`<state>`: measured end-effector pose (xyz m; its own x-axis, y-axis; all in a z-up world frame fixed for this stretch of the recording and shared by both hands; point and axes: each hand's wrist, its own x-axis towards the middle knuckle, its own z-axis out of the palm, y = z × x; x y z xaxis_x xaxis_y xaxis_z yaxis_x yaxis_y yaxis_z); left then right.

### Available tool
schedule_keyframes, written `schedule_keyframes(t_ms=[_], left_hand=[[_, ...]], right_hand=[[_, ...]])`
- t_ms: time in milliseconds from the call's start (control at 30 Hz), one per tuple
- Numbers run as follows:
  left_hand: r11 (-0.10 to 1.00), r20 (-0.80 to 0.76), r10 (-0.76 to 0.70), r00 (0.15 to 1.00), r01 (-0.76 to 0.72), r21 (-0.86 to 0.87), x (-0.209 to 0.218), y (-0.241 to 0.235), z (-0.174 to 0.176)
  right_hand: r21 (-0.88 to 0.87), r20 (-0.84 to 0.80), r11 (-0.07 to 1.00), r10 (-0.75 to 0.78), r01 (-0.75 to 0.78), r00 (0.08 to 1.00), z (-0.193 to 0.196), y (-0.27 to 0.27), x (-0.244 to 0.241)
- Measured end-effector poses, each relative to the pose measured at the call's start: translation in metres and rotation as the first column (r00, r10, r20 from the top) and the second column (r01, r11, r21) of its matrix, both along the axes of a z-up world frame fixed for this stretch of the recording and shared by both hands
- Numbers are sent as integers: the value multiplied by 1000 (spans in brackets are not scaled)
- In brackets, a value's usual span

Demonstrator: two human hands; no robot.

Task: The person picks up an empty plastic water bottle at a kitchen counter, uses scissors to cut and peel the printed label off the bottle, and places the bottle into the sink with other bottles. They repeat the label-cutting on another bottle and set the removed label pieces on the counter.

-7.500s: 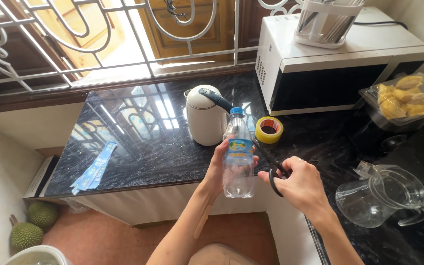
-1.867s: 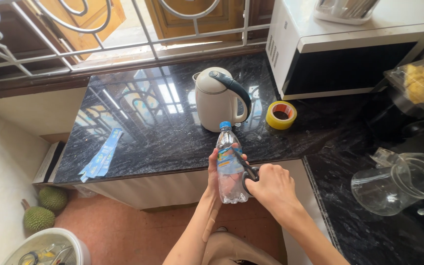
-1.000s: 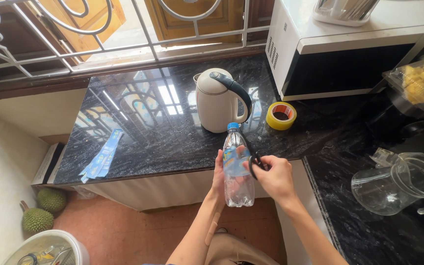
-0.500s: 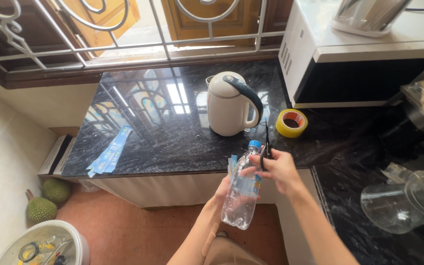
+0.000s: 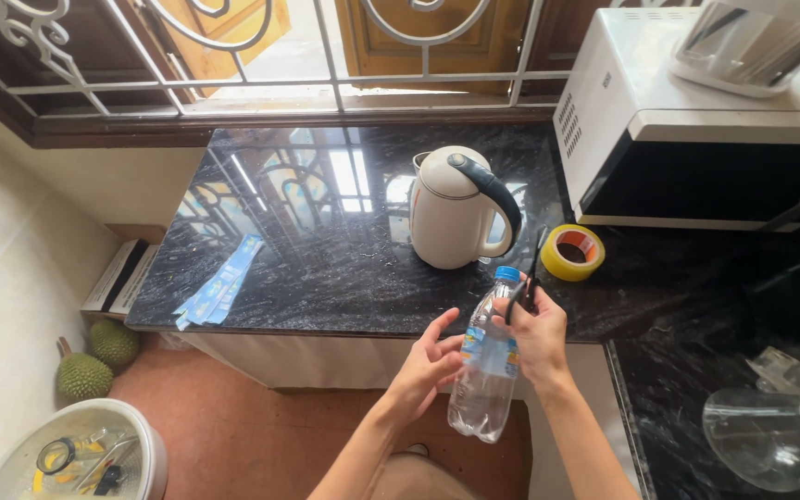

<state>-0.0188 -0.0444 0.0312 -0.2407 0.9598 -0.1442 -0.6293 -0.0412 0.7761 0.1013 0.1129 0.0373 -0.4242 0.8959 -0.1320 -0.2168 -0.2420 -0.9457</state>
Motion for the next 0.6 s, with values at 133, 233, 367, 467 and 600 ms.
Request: schedule_keyframes(t_ms=[133,233,367,467,600], left_hand=[[999,-91,-40,995,41,16,-23,-3,-33],[1000,-102,-1,995,0,-11,-36,-4,-37],[980,-47,170,984,-174,-100,-70,1,-58],[922,-17,340,940,-337,-192,-131,-3,-101],[732,-178,655,734,-675,-90,-264,-28,-154]], right_hand=[[-153,-214,970,152,-187,965,-13,16,9],[-191,-261,955,173,-226,950,-17,21,11],[-276,-471,904,170,-328,866,-10,28,20],[-288,-513,920,85,-265,854,-5,37,39],[-296,-501,944,-26,-144,865,-13,53,83]])
